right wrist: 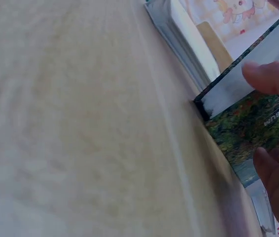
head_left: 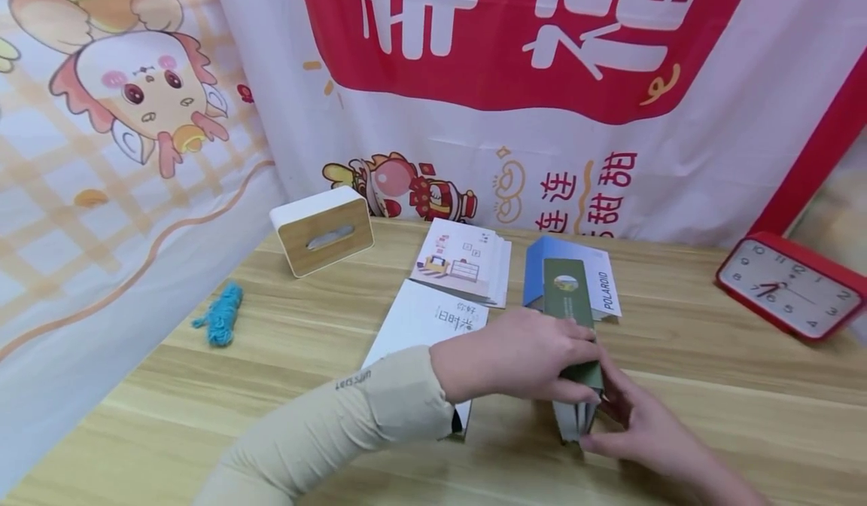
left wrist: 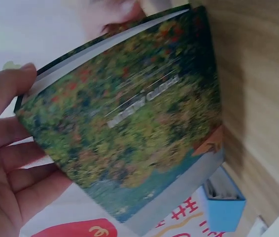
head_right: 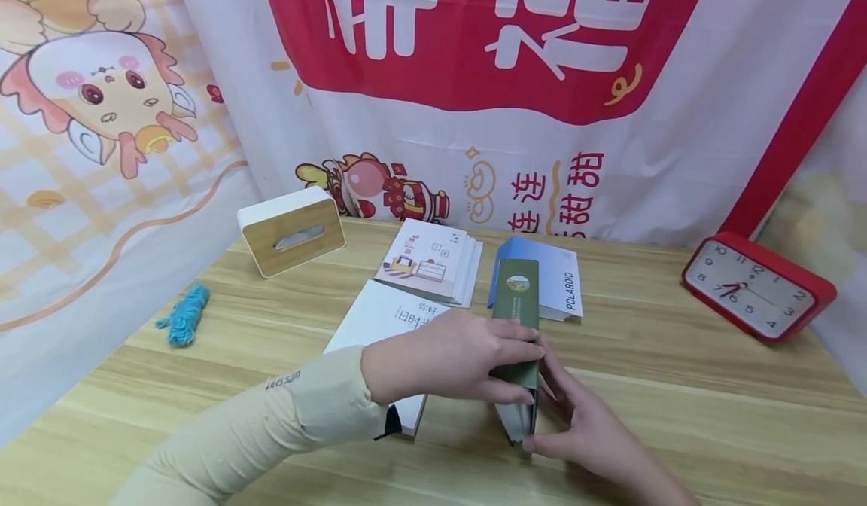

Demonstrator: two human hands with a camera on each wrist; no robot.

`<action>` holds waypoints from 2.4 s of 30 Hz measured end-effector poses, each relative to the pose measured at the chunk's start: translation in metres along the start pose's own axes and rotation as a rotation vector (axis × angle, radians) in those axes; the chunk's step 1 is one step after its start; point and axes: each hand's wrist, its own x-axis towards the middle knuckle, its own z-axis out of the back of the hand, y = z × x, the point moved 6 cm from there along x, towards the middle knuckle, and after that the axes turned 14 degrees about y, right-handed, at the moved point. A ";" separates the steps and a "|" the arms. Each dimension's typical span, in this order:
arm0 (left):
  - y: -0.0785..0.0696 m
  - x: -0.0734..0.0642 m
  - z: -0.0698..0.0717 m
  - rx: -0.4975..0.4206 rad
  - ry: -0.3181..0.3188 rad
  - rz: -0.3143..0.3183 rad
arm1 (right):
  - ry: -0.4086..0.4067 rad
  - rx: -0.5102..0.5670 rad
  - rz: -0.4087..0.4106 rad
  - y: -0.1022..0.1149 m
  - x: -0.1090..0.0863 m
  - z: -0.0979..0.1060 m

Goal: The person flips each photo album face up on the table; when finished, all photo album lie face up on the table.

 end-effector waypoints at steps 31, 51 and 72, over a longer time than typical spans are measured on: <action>0.022 -0.016 -0.012 -0.429 -0.130 -0.096 | -0.242 -0.341 0.026 0.009 -0.020 0.027; 0.015 -0.018 -0.066 -0.674 -0.062 0.119 | -0.072 -0.520 0.190 0.012 -0.022 0.038; 0.003 -0.014 -0.089 -0.643 -0.002 0.116 | 0.124 -0.618 0.155 0.003 -0.017 0.029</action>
